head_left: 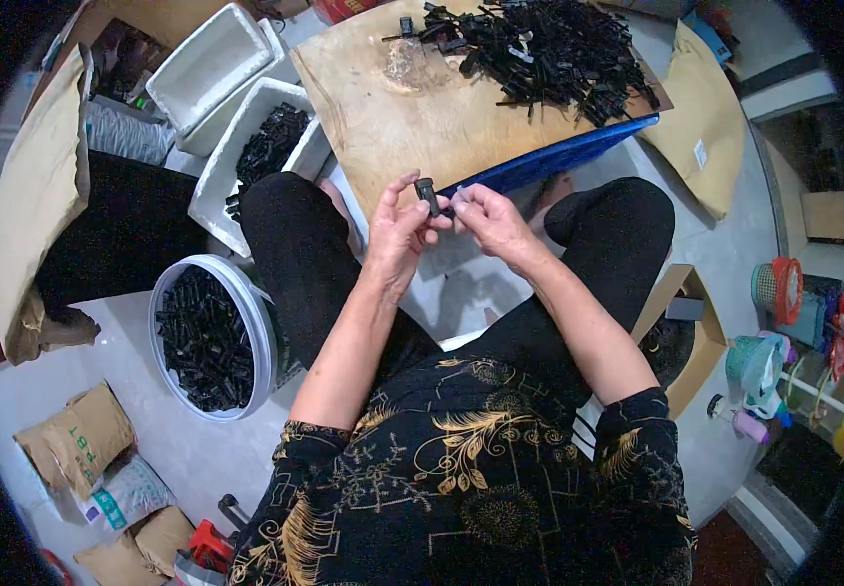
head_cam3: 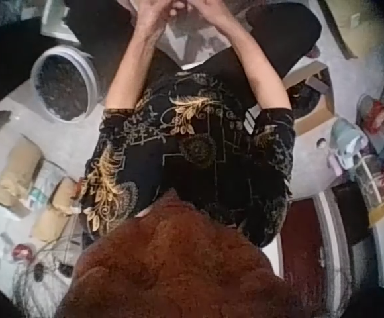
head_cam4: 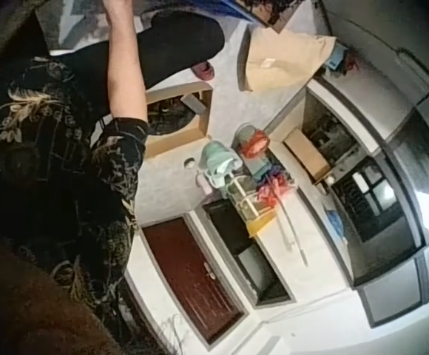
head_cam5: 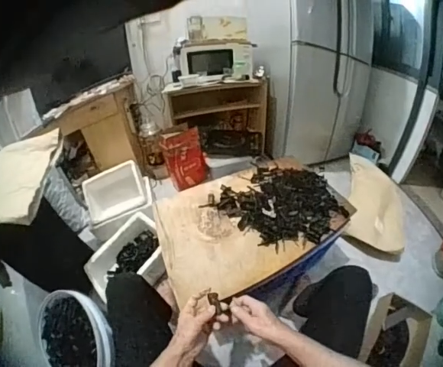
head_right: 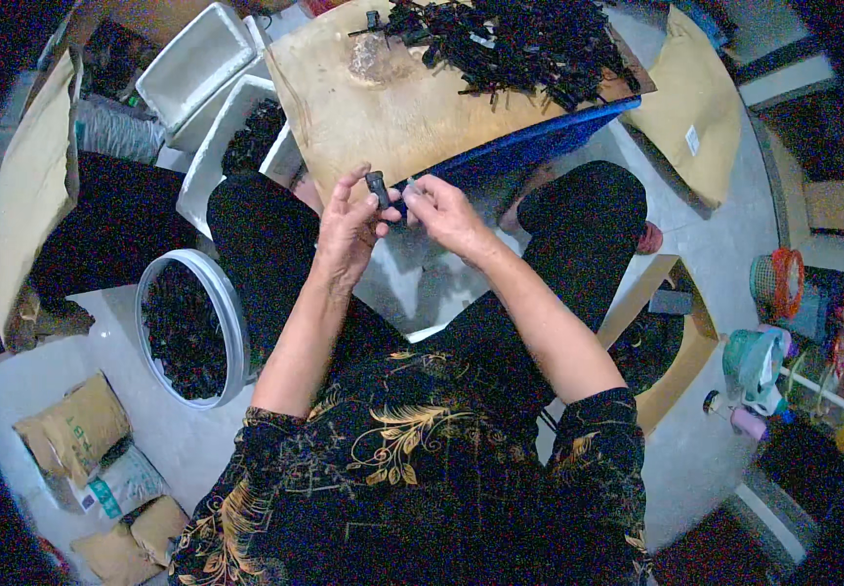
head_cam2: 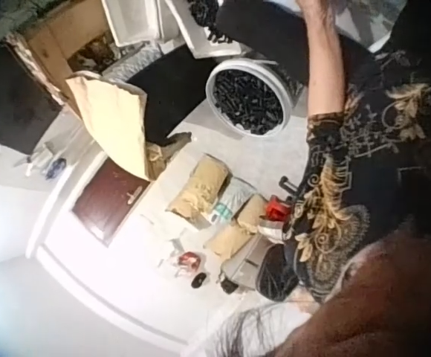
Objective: Assembling small black plastic parts by hand at a workbench.
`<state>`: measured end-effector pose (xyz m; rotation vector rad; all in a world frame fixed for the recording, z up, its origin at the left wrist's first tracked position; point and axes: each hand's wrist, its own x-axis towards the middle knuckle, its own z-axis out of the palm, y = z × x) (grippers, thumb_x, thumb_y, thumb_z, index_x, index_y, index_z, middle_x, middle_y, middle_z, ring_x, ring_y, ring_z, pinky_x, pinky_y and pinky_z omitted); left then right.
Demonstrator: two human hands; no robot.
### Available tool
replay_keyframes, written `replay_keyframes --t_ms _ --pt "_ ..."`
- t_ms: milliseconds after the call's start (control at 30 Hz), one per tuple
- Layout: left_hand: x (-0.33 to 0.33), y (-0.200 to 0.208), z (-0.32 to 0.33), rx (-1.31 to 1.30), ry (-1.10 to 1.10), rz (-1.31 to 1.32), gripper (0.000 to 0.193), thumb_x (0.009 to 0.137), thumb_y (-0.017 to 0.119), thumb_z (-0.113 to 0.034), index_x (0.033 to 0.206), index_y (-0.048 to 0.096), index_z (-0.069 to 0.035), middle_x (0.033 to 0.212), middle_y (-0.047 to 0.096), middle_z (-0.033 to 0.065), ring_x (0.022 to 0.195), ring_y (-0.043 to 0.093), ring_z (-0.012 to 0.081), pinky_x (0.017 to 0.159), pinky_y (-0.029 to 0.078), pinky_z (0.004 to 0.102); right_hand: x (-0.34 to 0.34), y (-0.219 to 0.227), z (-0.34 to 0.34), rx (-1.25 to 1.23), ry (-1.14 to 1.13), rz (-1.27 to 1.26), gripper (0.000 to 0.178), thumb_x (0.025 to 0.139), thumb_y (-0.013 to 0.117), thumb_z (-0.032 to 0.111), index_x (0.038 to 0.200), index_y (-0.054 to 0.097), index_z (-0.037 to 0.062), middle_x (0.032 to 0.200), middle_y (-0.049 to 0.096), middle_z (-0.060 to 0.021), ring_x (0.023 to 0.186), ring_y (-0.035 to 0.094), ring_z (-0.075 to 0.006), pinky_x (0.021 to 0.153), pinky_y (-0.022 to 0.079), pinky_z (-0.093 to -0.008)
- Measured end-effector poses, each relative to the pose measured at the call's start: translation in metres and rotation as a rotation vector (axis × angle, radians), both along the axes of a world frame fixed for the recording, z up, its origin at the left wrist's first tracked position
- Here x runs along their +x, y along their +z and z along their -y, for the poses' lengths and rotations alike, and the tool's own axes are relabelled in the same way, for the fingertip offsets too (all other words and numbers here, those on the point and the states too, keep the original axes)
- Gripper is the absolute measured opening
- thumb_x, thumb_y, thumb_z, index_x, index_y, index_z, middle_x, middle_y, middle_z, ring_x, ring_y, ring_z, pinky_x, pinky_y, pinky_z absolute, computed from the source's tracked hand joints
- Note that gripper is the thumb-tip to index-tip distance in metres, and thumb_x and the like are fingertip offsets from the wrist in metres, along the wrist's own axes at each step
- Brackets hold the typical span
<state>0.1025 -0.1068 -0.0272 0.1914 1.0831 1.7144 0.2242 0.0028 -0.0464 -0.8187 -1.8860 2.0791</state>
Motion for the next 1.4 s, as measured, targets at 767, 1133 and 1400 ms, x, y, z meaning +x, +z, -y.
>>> replay_keyframes --t_ms 767,1133,1400 --pt "0.001 0.005 0.007 -0.119 -0.374 -0.261 0.046 0.081 0.057 -0.006 0.124 0.041 -0.003 0.086 0.058 0.005 0.068 0.061 0.0147 0.053 0.046 0.0221 0.003 0.018 -0.001 -0.327 0.084 0.029 0.015 0.089 0.051 0.022 0.087 0.051 0.0079 0.06 0.045 0.0055 0.044 0.035 -0.0021 0.038 0.029 -0.0178" --pt "-0.003 -0.009 -0.003 -0.161 -0.267 -0.429 0.027 0.084 0.05 0.001 0.11 0.041 -0.005 0.074 0.053 0.0045 0.061 0.056 0.0103 0.05 0.045 0.0219 -0.01 0.009 0.01 -0.223 0.08 0.029 0.025 0.094 0.038 0.03 0.087 0.048 0.0084 0.062 0.042 0.0071 0.05 0.032 -0.0012 0.042 0.024 -0.0175" --pt "-0.003 -0.015 -0.006 -0.22 -0.263 -0.507 0.024 0.082 0.05 0.003 0.103 0.041 -0.004 0.07 0.052 0.0039 0.057 0.053 0.009 0.049 0.043 0.0225 -0.014 -0.012 0.01 -0.143 0.097 -0.006 0.02 0.095 0.038 0.022 0.086 0.047 0.0063 0.069 0.045 0.0023 0.06 0.041 -0.0032 0.052 0.034 -0.0177"
